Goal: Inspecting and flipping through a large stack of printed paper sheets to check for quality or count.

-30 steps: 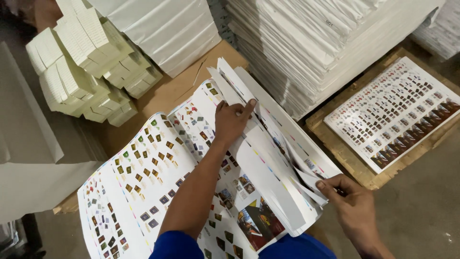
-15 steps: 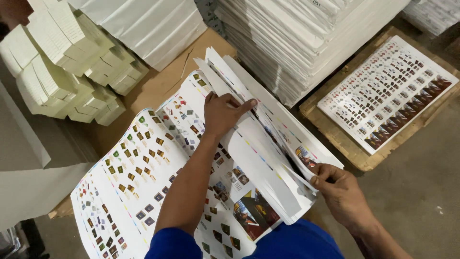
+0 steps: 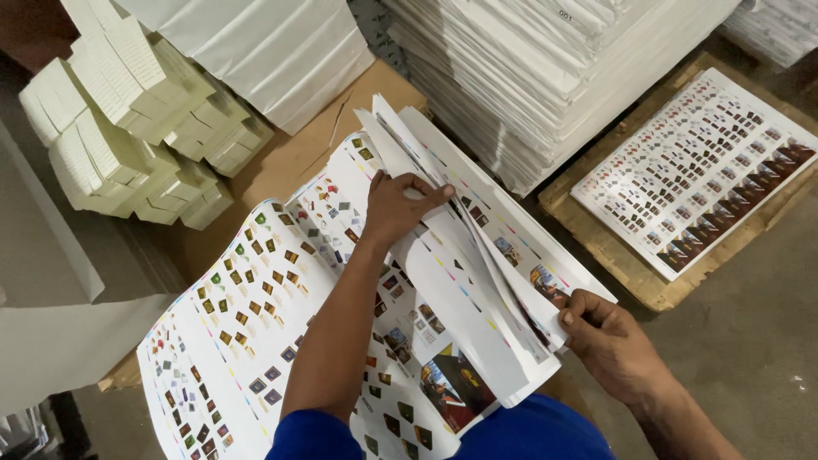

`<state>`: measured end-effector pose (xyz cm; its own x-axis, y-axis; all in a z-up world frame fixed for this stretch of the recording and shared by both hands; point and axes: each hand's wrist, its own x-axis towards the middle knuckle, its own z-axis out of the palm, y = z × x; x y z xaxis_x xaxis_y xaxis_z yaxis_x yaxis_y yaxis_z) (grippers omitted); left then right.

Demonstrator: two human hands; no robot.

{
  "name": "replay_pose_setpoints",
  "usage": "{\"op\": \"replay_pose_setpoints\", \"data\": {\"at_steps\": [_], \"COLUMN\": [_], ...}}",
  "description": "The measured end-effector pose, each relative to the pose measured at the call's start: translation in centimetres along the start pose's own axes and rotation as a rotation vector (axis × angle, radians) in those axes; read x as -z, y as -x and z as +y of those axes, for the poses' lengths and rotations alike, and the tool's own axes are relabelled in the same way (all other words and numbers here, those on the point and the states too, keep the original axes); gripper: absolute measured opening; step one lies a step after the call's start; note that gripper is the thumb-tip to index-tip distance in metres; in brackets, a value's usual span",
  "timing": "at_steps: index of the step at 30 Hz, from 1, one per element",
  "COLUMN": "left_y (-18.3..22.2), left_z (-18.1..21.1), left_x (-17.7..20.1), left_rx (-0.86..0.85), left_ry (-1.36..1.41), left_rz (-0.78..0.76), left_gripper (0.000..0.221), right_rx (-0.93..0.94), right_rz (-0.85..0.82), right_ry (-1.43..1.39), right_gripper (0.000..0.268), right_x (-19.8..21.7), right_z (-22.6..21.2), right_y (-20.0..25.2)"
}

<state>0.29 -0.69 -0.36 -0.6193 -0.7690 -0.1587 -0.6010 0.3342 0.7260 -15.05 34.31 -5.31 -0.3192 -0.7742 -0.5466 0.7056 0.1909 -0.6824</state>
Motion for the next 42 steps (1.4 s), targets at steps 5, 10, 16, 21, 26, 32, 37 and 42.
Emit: {"op": "replay_pose_setpoints", "data": {"at_steps": [5, 10, 16, 21, 26, 32, 37, 42], "left_y": [0.4, 0.1, -0.5, -1.0, -0.7, -0.4, -0.9, -0.6], "left_z": [0.7, -0.3, -1.8, -2.0, -1.4, -0.4, -1.5, -1.5], "left_x": [0.4, 0.3, -0.2, -1.0, -1.1, -1.3, -1.5, -1.4], "left_rx": [0.075, 0.052, 0.105, 0.122, 0.116, 0.145, 0.172, 0.13], "left_ry": [0.013, 0.042, 0.083, 0.211, 0.092, 0.02, 0.129, 0.036], "left_rz": [-0.024, -0.007, -0.044, -0.026, -0.054, -0.045, -0.034, -0.066], "left_gripper": [0.055, 0.044, 0.041, 0.026, 0.036, 0.031, 0.04, 0.059], "right_rx": [0.084, 0.068, 0.088, 0.22, 0.352, 0.399, 0.341, 0.333], "right_rz": [-0.089, -0.022, 0.012, -0.019, 0.037, -0.055, 0.051, 0.205], "right_ry": [0.044, 0.021, -0.034, 0.58, 0.767, 1.098, 0.957, 1.051], "right_gripper": [0.008, 0.005, 0.027, 0.029, 0.039, 0.053, 0.04, 0.044], "right_x": [-0.7, -1.4, -2.9, -4.6, -4.2, -5.4, -6.0, -6.0], "right_z": [-0.7, -1.1, -1.8, -3.5, -2.5, -2.9, -3.5, -4.5], "right_y": [0.2, 0.4, 1.2, 2.3, 1.9, 2.3, 2.3, 2.1]}}
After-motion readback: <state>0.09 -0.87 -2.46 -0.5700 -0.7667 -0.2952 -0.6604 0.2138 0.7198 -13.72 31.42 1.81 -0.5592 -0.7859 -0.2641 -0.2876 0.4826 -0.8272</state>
